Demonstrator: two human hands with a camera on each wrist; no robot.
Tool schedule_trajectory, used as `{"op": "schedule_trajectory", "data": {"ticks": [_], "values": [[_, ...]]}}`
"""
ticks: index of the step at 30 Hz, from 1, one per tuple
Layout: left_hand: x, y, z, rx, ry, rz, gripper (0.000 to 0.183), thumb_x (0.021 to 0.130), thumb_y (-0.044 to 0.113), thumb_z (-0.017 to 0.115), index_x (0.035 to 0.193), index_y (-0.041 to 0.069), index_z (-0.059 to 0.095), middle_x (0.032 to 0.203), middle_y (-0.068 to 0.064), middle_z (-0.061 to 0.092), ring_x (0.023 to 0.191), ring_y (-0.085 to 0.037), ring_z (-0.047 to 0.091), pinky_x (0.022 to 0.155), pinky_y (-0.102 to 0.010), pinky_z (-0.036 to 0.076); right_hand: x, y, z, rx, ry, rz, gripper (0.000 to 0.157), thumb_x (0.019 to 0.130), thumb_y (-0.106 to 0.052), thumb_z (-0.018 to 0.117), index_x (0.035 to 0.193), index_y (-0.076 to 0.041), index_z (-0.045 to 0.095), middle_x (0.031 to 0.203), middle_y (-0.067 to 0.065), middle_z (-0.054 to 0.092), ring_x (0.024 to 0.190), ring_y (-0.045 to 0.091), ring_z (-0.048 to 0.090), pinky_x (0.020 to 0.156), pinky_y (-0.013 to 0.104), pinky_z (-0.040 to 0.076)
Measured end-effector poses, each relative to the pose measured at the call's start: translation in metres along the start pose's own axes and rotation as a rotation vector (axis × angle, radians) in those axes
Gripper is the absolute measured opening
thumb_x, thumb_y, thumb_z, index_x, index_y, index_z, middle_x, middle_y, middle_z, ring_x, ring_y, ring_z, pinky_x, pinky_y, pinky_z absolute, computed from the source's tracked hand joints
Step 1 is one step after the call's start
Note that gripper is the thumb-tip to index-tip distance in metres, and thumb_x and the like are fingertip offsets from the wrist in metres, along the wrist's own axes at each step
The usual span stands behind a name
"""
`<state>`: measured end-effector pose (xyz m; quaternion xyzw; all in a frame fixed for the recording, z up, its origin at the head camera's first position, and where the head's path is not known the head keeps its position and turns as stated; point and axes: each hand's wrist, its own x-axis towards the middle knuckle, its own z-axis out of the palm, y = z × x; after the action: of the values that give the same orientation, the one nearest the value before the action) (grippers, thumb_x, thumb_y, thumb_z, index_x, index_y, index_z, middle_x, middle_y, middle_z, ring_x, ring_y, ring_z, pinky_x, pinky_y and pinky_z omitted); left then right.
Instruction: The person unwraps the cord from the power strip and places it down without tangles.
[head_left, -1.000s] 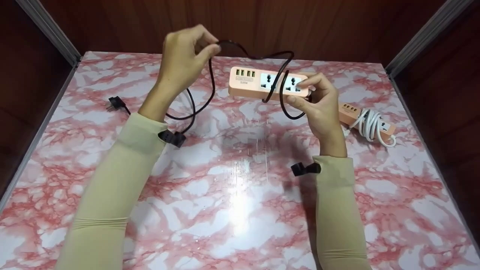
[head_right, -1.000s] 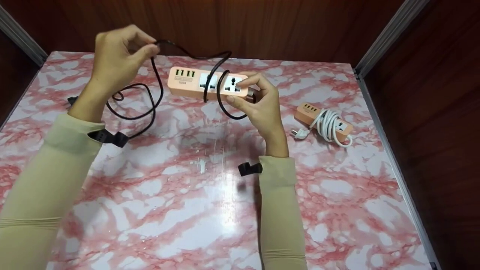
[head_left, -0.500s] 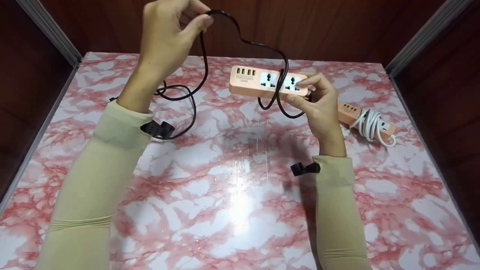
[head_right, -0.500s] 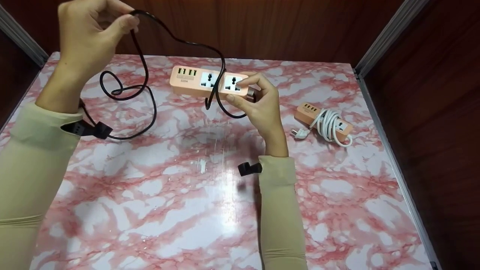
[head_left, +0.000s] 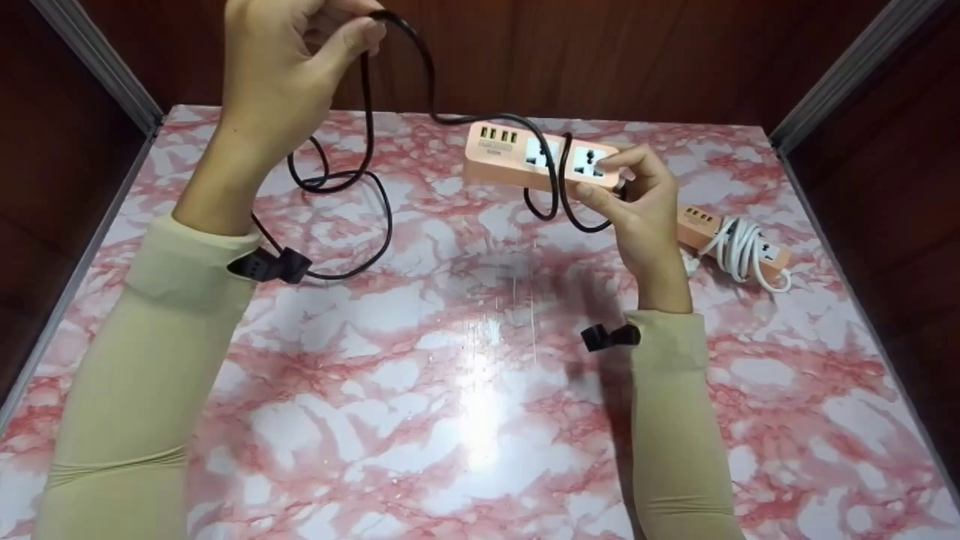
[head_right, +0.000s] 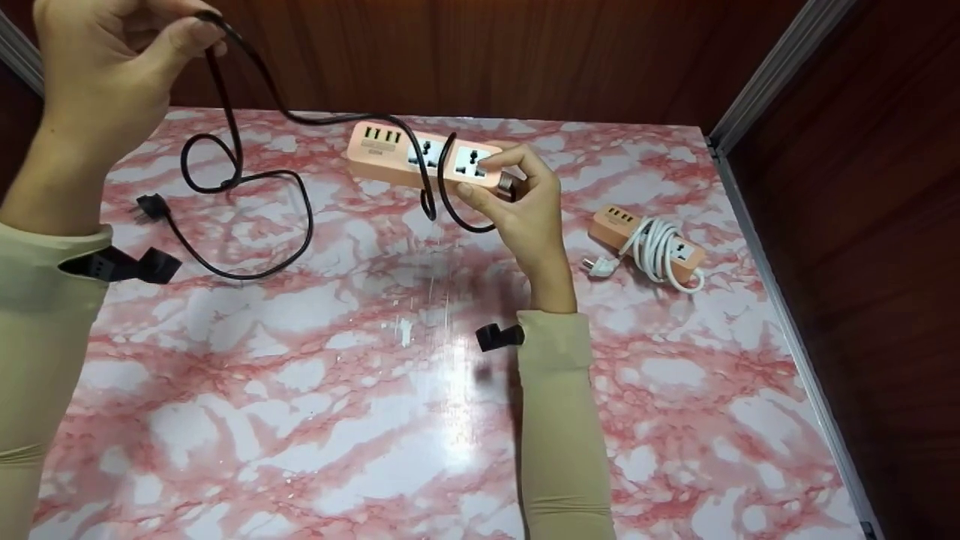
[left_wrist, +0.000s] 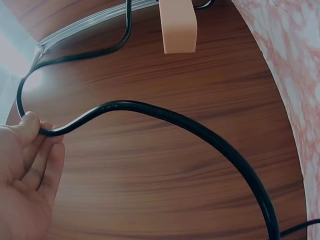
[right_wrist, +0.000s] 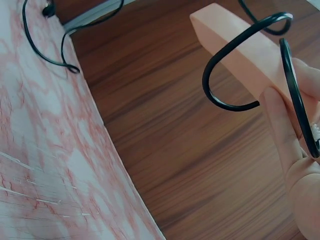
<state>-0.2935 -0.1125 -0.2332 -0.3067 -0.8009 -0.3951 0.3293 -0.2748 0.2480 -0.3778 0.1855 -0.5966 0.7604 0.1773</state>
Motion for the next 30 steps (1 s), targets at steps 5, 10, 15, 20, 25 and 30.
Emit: {"op": "schedule_trajectory", "data": {"ticks": [5,10,15,20,25,30], "values": [[-0.008,-0.003,-0.007,0.017,-0.024,0.004,0.019,0.102,0.019,0.071,0.105,0.003,0.080,0.095,-0.003,0.079,0.084,0.003,0.069,0.079,-0.015,0.054,0.001,0.001,0.001,0.008,0.006,-0.008,0.028,0.079,0.015,0.084,0.100,0.007,0.067,0.111,0.017,0.069,0.084,0.017,0.065,0.073,0.027,0.056],[-0.017,-0.009,-0.016,0.015,-0.101,0.006,0.017,0.100,0.016,0.074,0.102,0.000,0.080,0.096,-0.005,0.080,0.085,0.004,0.069,0.077,-0.014,0.053,0.001,0.002,0.001,0.002,0.008,-0.014,0.028,0.079,0.015,0.084,0.100,0.008,0.066,0.113,0.017,0.069,0.085,0.017,0.066,0.074,0.026,0.056],[-0.029,-0.020,-0.024,0.038,-0.187,0.062,0.014,0.100,0.013,0.074,0.103,0.000,0.080,0.097,-0.007,0.079,0.084,0.008,0.064,0.076,-0.012,0.050,0.003,0.002,0.001,-0.012,0.009,-0.016,0.029,0.079,0.013,0.085,0.100,0.007,0.067,0.107,0.015,0.069,0.083,0.016,0.064,0.073,0.026,0.054],[-0.043,-0.031,-0.028,0.052,-0.284,0.040,0.016,0.098,0.014,0.074,0.105,0.001,0.080,0.098,-0.008,0.079,0.080,0.003,0.059,0.076,-0.014,0.047,0.002,0.002,0.002,-0.019,0.010,-0.015,0.029,0.079,0.012,0.085,0.100,0.006,0.067,0.108,0.014,0.069,0.081,0.015,0.065,0.072,0.026,0.054],[-0.057,-0.041,-0.031,0.046,-0.380,-0.001,0.013,0.097,0.012,0.075,0.105,0.004,0.081,0.098,-0.005,0.078,0.081,0.002,0.059,0.075,-0.016,0.045,0.002,0.002,0.001,-0.031,0.013,-0.018,0.029,0.079,0.012,0.086,0.100,0.006,0.067,0.107,0.013,0.069,0.081,0.015,0.065,0.073,0.026,0.054],[-0.072,-0.051,-0.029,0.060,-0.490,-0.007,0.009,0.096,0.007,0.076,0.104,0.007,0.081,0.098,-0.002,0.080,0.083,-0.001,0.062,0.073,-0.015,0.044,0.002,0.002,0.000,-0.038,0.016,-0.018,0.030,0.078,0.012,0.086,0.101,0.007,0.066,0.110,0.015,0.069,0.083,0.016,0.064,0.074,0.026,0.053]]}}
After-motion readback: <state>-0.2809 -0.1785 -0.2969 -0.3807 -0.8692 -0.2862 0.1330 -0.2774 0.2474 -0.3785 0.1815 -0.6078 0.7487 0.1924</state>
